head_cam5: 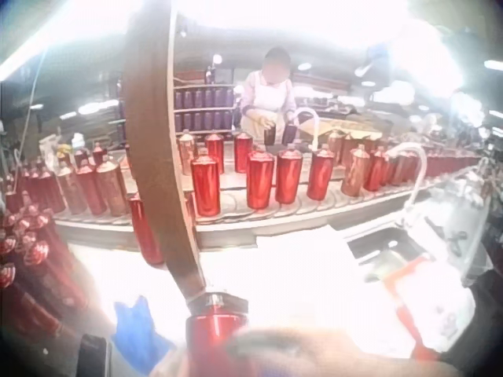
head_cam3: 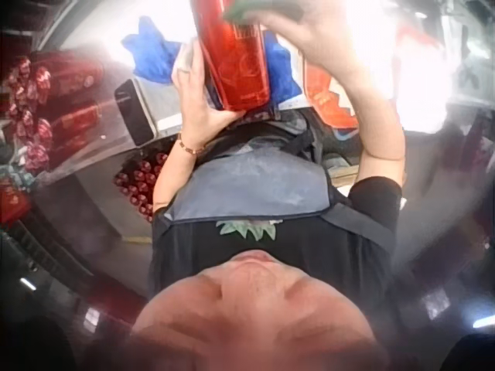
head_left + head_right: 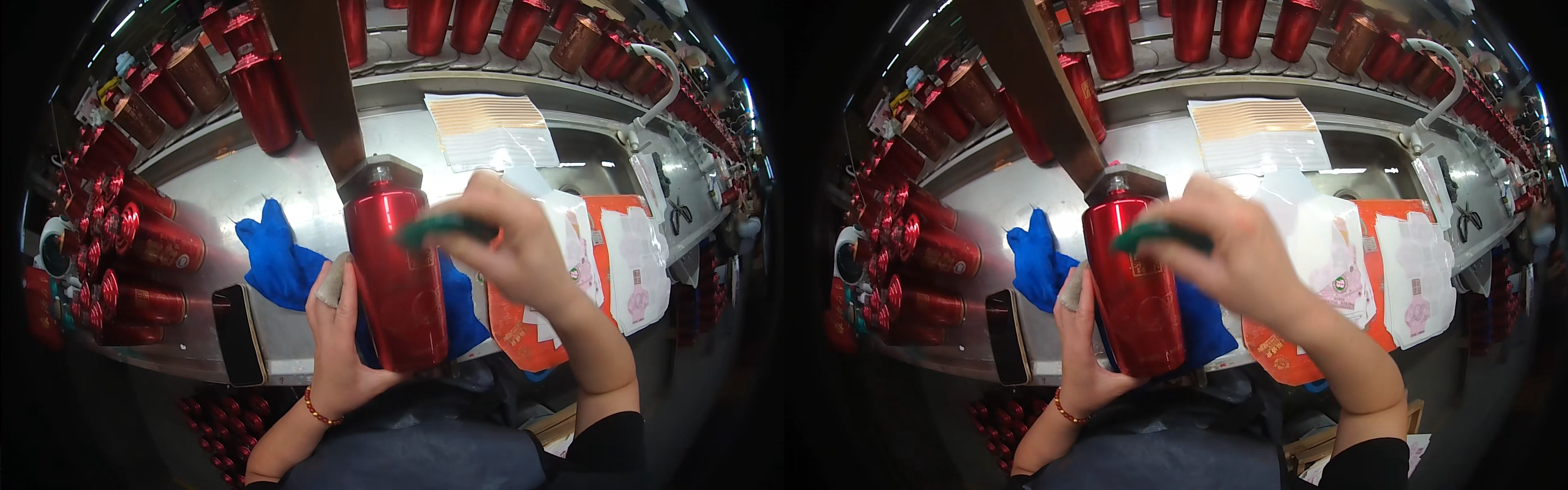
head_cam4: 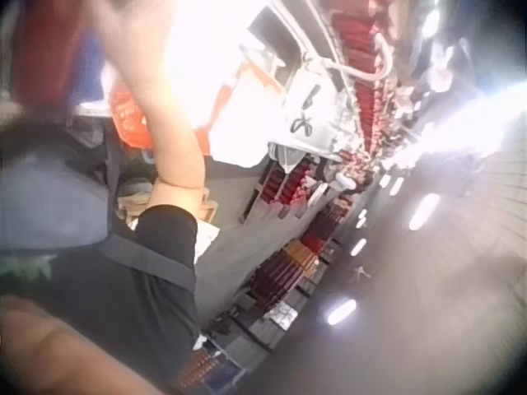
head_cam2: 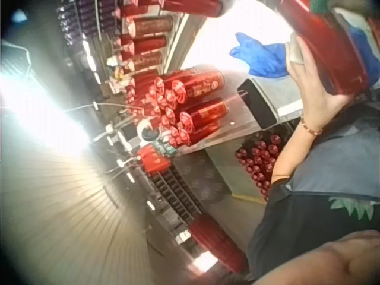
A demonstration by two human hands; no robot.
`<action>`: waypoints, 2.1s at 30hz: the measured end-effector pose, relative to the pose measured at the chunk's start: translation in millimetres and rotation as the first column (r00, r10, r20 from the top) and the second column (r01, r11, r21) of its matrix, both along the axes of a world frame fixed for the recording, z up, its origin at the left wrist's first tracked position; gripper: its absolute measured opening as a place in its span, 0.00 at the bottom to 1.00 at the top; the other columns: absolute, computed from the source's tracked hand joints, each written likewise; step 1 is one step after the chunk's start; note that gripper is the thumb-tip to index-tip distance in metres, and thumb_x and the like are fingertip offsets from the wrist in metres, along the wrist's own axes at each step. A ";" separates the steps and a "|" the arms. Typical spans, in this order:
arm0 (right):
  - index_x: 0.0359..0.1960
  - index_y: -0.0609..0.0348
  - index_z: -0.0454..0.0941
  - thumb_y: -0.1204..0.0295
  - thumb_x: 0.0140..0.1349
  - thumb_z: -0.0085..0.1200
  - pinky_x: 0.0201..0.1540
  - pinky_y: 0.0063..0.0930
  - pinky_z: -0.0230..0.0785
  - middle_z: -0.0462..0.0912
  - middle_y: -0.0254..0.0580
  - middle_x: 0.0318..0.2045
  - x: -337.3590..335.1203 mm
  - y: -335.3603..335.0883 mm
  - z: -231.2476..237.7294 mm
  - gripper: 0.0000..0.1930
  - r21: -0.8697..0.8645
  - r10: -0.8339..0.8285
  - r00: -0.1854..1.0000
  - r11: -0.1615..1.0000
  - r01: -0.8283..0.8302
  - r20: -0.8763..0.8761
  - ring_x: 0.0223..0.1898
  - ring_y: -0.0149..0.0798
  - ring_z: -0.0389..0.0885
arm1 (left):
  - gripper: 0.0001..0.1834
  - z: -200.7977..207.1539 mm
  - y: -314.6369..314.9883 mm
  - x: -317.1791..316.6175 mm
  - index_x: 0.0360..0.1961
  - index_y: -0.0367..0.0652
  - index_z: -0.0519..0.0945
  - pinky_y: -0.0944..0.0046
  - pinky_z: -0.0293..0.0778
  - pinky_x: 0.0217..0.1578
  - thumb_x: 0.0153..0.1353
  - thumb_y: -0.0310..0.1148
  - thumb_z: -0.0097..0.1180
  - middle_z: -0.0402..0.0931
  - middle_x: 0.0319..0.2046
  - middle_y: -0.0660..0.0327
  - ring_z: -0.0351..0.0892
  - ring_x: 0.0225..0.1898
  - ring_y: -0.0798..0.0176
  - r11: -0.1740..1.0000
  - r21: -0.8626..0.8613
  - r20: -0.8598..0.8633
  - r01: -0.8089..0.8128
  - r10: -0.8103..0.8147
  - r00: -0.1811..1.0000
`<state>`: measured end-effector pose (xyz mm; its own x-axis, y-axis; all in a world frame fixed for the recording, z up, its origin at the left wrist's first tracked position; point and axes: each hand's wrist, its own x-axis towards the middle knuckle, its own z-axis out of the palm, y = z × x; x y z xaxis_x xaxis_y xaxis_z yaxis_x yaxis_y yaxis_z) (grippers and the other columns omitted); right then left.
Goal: The person applies adhesive labels to red cylindrical cans on a factory line. They peel backing from each label, align and press it onto the can, smooth the surface with a green tool, and place the finished can on a tray. The process repeats for multiple cans.
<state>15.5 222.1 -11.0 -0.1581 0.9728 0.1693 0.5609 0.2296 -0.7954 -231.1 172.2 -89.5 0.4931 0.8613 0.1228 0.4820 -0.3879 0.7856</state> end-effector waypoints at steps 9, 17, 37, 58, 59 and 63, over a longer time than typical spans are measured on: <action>0.45 0.50 0.90 0.78 0.49 0.73 0.29 0.29 0.66 0.76 0.35 0.27 24.9 8.0 -0.7 0.19 0.207 0.030 0.963 0.974 -0.088 0.269 0.28 0.36 0.73 | 0.76 -16.4 -3.2 -2.8 0.80 0.34 0.43 0.42 0.46 0.74 0.41 0.53 0.84 0.51 0.75 0.41 0.49 0.76 0.37 0.994 -0.077 0.072 0.075 -0.069 0.995; 0.44 0.50 0.88 0.74 0.52 0.72 0.30 0.32 0.68 0.74 0.35 0.27 30.3 0.7 -1.3 0.15 0.142 0.014 0.951 0.988 -0.061 0.309 0.30 0.38 0.77 | 0.79 -21.0 1.1 -8.3 0.81 0.37 0.41 0.41 0.48 0.74 0.39 0.56 0.84 0.47 0.77 0.41 0.44 0.78 0.37 0.982 -0.139 0.042 0.129 -0.124 0.991; 0.43 0.60 0.89 0.80 0.55 0.73 0.31 0.23 0.66 0.77 0.35 0.30 35.8 -66.6 -5.1 0.13 -0.087 -0.242 0.970 0.967 0.238 -0.038 0.30 0.29 0.75 | 0.40 11.8 54.8 26.0 0.73 0.34 0.65 0.57 0.70 0.68 0.58 0.25 0.65 0.65 0.64 0.49 0.72 0.66 0.57 0.876 -0.473 0.468 -0.094 0.340 0.816; 0.44 0.59 0.89 0.79 0.54 0.73 0.30 0.22 0.66 0.78 0.35 0.30 41.6 -68.1 -10.3 0.14 -0.087 -0.241 0.969 0.968 0.236 -0.052 0.29 0.28 0.76 | 0.43 16.8 58.2 24.7 0.74 0.33 0.64 0.58 0.71 0.67 0.56 0.25 0.66 0.63 0.67 0.48 0.72 0.65 0.56 0.842 -0.533 0.458 -0.082 0.369 0.809; 0.44 0.59 0.89 0.79 0.54 0.73 0.30 0.22 0.65 0.78 0.35 0.30 41.4 -68.0 -10.3 0.14 -0.091 -0.245 0.968 0.967 0.240 -0.051 0.29 0.28 0.76 | 0.43 16.7 58.1 24.2 0.74 0.33 0.63 0.58 0.71 0.67 0.56 0.24 0.66 0.63 0.67 0.48 0.72 0.65 0.56 0.848 -0.524 0.459 -0.079 0.360 0.812; 0.44 0.59 0.89 0.79 0.54 0.73 0.30 0.22 0.65 0.78 0.35 0.30 41.6 -68.2 -11.2 0.14 -0.100 -0.259 0.965 0.962 0.254 -0.042 0.29 0.28 0.76 | 0.42 21.2 57.8 22.0 0.74 0.33 0.63 0.58 0.70 0.67 0.57 0.23 0.62 0.61 0.68 0.48 0.72 0.65 0.55 0.845 -0.532 0.462 -0.058 0.347 0.816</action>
<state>57.0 154.0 -22.2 0.1056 0.9914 0.0777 0.5467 0.0073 -0.8373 -209.1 230.1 -68.3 0.2815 0.9488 -0.1431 -0.0361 0.1595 0.9865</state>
